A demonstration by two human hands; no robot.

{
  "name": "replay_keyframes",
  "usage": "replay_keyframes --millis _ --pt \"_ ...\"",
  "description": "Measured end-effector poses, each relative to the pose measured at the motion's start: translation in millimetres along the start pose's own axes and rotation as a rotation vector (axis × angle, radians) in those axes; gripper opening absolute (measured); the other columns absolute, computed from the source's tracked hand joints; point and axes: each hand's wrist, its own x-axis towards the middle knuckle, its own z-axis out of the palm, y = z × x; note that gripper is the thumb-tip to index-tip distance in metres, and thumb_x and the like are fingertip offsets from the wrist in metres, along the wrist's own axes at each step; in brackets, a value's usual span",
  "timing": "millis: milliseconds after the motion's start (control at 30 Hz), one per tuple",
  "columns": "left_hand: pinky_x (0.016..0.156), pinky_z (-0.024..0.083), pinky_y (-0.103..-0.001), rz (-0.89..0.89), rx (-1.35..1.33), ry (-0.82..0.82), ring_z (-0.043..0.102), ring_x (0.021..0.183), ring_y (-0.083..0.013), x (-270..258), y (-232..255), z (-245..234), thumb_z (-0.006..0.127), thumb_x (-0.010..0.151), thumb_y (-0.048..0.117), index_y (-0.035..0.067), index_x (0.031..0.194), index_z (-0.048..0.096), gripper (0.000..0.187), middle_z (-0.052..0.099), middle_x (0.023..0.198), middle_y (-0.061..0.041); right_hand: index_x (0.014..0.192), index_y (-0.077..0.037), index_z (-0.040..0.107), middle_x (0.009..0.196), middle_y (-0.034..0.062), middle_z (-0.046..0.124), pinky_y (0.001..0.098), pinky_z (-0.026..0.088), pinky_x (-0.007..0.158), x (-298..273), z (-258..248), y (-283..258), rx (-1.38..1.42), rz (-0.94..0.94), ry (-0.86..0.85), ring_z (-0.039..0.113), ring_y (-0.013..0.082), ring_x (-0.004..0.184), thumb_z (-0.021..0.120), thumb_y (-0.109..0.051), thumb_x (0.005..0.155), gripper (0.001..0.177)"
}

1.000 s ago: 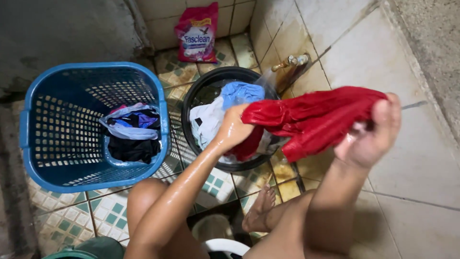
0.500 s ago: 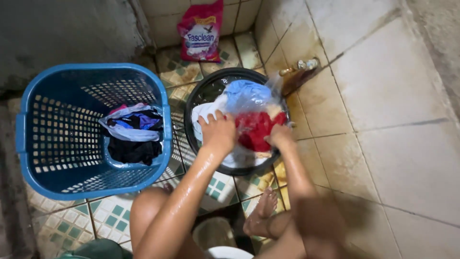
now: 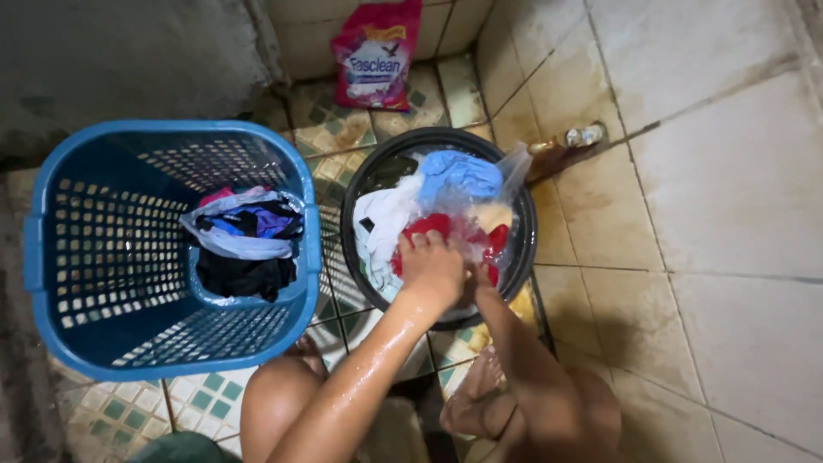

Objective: Washing clothes by hand in a bucket and transferring them to a laundry basket.

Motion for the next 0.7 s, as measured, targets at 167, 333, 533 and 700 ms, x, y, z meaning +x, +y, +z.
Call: replay_keyframes --millis 167,333,533,700 --pt "0.11 0.028 -0.069 0.008 -0.027 -0.042 0.049 0.131 -0.048 -1 -2 -5 0.065 0.089 0.035 0.006 0.133 0.062 0.052 0.055 0.139 -0.026 0.138 -0.02 0.054 0.136 0.0089 0.059 0.042 0.044 0.107 -86 -136 24 0.651 0.043 0.271 0.053 0.0266 0.128 0.068 -0.039 0.081 0.062" --pt "0.107 0.035 -0.067 -0.004 0.029 -0.02 0.057 0.126 -0.0442 3 -11 7 0.062 0.091 0.025 0.009 0.13 0.065 0.042 0.06 0.135 -0.022 0.12 -0.012 0.071 0.11 0.0212 0.072 0.0449 0.054 0.084 -192 -255 57 0.871 -0.005 0.607 0.07 0.0396 0.098 0.062 -0.02 0.096 0.026" --pt "0.104 0.04 -0.063 -0.09 0.036 -0.039 0.062 0.122 -0.0377 14 -7 37 0.065 0.089 0.027 0.011 0.126 0.067 0.04 0.065 0.13 -0.017 0.112 -0.004 0.068 0.084 0.012 0.075 0.0352 0.058 0.066 -380 -382 49 1.237 0.108 0.952 0.075 0.0157 0.072 0.053 -0.003 0.094 0.023" --pt "0.095 0.043 -0.067 -0.091 0.038 0.056 0.059 0.119 -0.0431 23 -5 78 0.068 0.087 0.026 0.016 0.126 0.065 0.041 0.062 0.129 -0.021 0.123 0.003 0.063 0.108 0.0092 0.069 0.0289 0.055 0.089 -438 -375 27 1.306 -0.004 1.42 0.066 0.0169 0.098 0.045 0.003 0.103 0.027"
